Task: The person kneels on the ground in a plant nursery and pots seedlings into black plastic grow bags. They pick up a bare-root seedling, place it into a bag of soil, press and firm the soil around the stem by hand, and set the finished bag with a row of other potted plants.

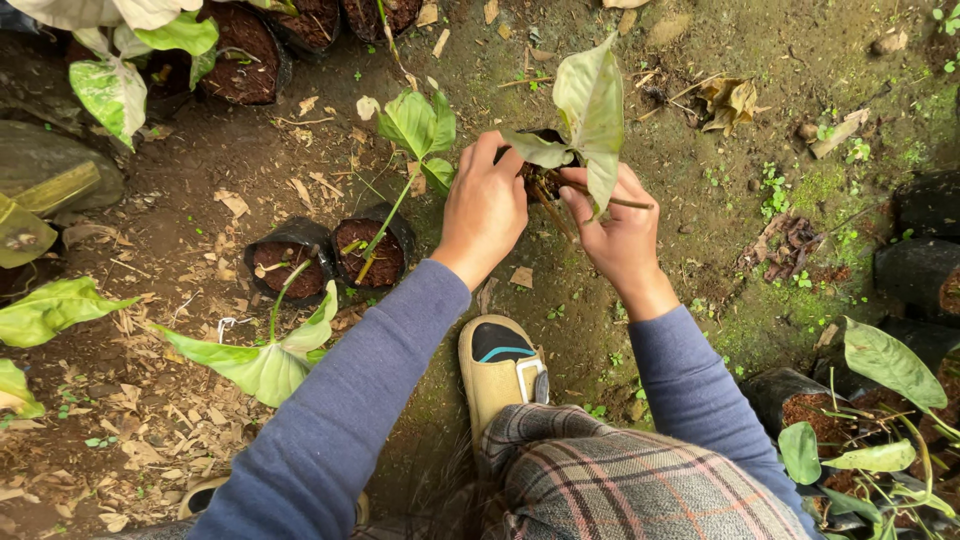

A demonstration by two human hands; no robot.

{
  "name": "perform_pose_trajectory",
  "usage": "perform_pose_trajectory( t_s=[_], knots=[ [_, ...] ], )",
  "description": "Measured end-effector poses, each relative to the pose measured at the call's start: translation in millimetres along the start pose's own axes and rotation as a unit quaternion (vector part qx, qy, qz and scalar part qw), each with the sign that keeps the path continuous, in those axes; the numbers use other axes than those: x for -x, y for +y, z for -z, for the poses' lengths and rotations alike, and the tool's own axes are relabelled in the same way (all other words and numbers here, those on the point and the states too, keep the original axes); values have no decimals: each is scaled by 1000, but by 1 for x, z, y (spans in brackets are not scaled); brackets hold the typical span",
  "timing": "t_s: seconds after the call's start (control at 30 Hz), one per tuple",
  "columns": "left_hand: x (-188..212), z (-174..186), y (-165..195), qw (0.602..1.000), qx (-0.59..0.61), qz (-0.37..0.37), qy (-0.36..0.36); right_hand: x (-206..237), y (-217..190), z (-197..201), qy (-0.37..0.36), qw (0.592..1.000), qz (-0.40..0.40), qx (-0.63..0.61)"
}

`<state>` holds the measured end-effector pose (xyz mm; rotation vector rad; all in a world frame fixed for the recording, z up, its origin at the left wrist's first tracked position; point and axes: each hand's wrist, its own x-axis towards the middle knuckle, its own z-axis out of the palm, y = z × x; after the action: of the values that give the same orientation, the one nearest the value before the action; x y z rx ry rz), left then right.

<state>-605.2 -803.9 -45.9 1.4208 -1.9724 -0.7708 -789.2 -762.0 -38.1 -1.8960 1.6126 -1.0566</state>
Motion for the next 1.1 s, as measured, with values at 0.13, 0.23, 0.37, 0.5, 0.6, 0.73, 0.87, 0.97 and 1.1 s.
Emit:
perform_pose_trajectory(
  t_s=[0.13, 0.23, 0.37, 0.5, 0.6, 0.73, 0.87, 0.97, 1.1],
  knots=[
    [0, 3, -1, 1000, 17, 2, -8, -7, -1, -4, -1, 998, 38, 54],
    [0, 1, -2, 1000, 14, 3, -4, -9, -1, -7, -8, 997, 58, 58],
    [0, -3, -3, 1000, 24, 10, 2, -13, 3, -9, -7, 997, 58, 57],
    [-2, -4, -5, 999, 26, 17, -8, -16, 8, -11, -11, 997, 57, 59],
    [-2, -3, -5, 1000, 28, 11, -6, -13, 9, -11, -5, 998, 45, 50],
    [0, 1, -3, 999, 12, 13, -28, -8, 7, -8, -10, 1000, 13, 7],
    [3, 1, -1, 999, -19, -21, -24, -3, 9, -4, -38, 998, 26, 45],
    [5, -3, 0, 997, -72, -28, -12, 2, 13, -5, -76, 992, 6, 98],
    [8, -9, 0, 994, -103, -10, -41, 5, 19, -16, -61, 984, 48, 159]
  ],
)
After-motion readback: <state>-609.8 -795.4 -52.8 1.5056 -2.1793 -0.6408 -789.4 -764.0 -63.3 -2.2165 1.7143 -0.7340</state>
